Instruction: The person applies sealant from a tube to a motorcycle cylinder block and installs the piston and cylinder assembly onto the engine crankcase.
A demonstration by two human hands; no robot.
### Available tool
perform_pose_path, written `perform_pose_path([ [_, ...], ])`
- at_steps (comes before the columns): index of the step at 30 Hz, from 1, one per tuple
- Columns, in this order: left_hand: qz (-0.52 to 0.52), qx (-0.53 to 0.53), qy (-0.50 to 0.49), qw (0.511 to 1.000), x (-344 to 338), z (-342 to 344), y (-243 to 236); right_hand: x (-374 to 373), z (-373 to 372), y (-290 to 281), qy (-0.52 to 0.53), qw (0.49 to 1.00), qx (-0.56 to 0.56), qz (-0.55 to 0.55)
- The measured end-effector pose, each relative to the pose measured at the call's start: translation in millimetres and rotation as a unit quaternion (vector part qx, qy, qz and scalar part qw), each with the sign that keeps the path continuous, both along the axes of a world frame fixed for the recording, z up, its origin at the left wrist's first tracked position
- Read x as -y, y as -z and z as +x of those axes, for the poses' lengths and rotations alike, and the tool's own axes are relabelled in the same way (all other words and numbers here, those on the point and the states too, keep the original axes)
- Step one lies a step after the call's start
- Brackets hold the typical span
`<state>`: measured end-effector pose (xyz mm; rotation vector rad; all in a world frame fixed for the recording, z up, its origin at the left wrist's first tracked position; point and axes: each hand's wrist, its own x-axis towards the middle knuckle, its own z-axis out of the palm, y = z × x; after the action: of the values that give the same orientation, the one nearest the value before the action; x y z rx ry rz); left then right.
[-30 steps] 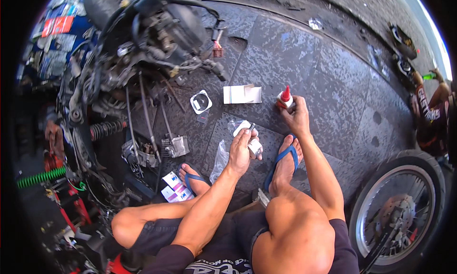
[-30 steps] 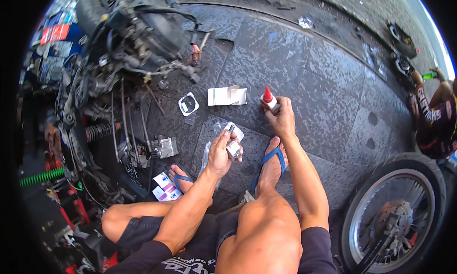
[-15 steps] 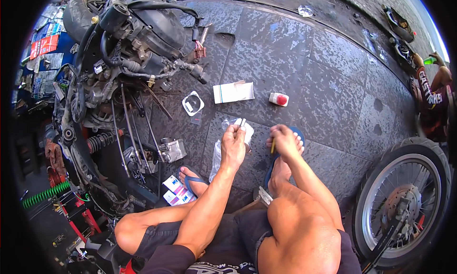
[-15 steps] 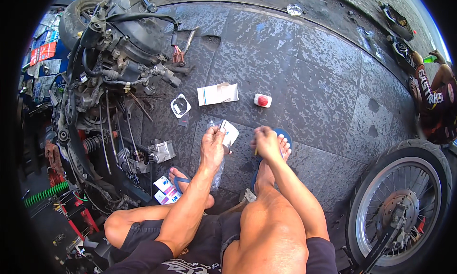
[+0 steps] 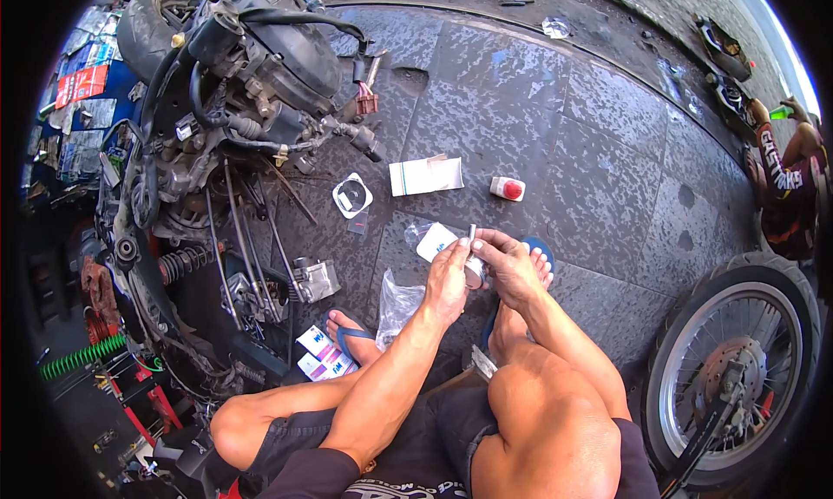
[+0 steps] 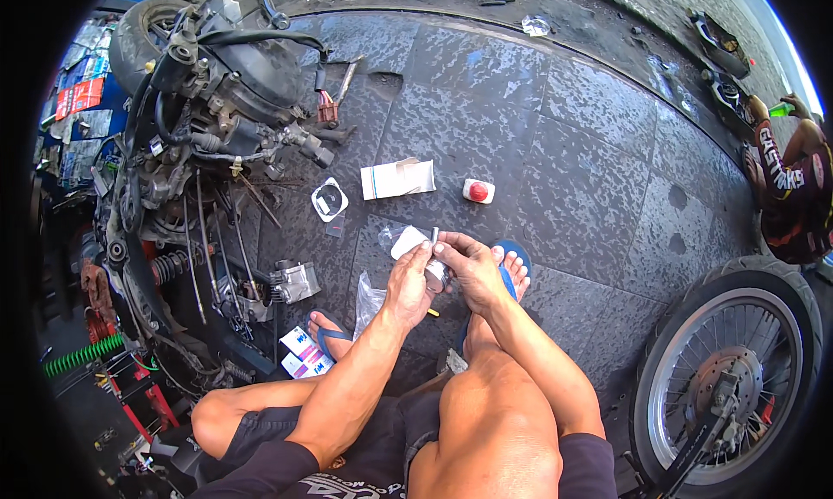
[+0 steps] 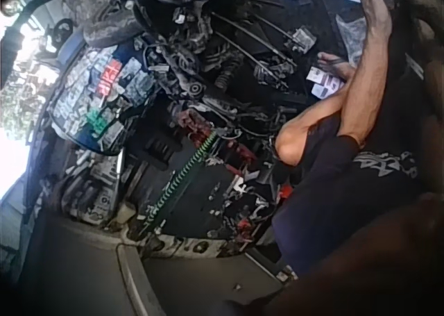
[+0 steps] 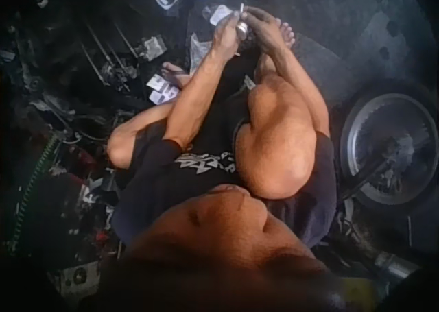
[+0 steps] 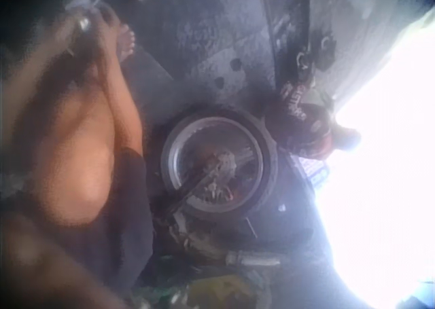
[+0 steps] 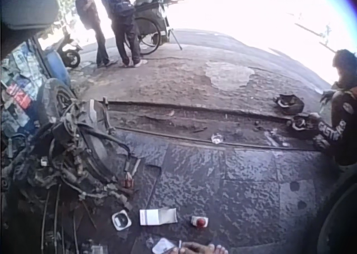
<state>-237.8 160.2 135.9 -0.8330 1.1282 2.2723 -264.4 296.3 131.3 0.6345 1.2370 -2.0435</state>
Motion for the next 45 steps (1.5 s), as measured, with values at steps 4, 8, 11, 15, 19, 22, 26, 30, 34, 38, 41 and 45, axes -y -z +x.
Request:
perform_pose_path([
  [4,0.029,0.008,-0.005,1.000,-2.8,4.3,3.8,0.1,-0.5,0.4,0.017,1.000,0.008,0.008],
  [8,0.029,0.051,0.002,0.998,-5.8,3.4,-3.0,-2.1,-6.1,-7.3,-0.020,0.985,-0.069,0.157],
  [11,0.114,0.055,-0.052,0.991,-1.7,4.9,-2.3,-6.8,-13.4,-20.4,-0.040,0.932,-0.175,0.316],
  [15,0.221,0.016,-0.109,0.969,7.7,0.4,-10.9,-22.3,-19.0,-49.0,-0.052,0.868,-0.267,0.416],
  [19,0.297,-0.039,-0.128,0.945,12.2,-10.1,-30.3,-36.4,-19.3,-81.0,-0.038,0.839,-0.311,0.445],
  [22,0.337,-0.084,-0.126,0.929,13.0,-15.0,-45.4,-45.8,-19.4,-98.7,-0.015,0.817,-0.369,0.443],
  [26,0.358,-0.133,-0.095,0.920,16.6,-17.7,-53.3,-52.4,-20.8,-127.3,-0.014,0.781,-0.442,0.441],
  [30,0.323,-0.207,-0.070,0.921,16.9,-21.7,-52.9,-51.7,-22.5,-150.7,-0.035,0.750,-0.493,0.440],
  [34,0.214,-0.255,-0.050,0.942,15.7,-23.4,-59.5,-47.6,-19.8,-162.0,-0.068,0.745,-0.521,0.412],
  [38,0.155,-0.286,-0.033,0.945,13.3,-23.5,-65.9,-42.4,-17.3,-164.9,-0.101,0.742,-0.532,0.396],
  [41,0.141,-0.301,-0.022,0.943,11.2,-24.5,-73.2,-38.9,-18.8,-164.7,-0.115,0.746,-0.533,0.383],
  [45,0.139,-0.295,-0.020,0.945,9.2,-23.0,-78.7,-36.8,-19.4,-162.4,-0.130,0.742,-0.532,0.387],
])
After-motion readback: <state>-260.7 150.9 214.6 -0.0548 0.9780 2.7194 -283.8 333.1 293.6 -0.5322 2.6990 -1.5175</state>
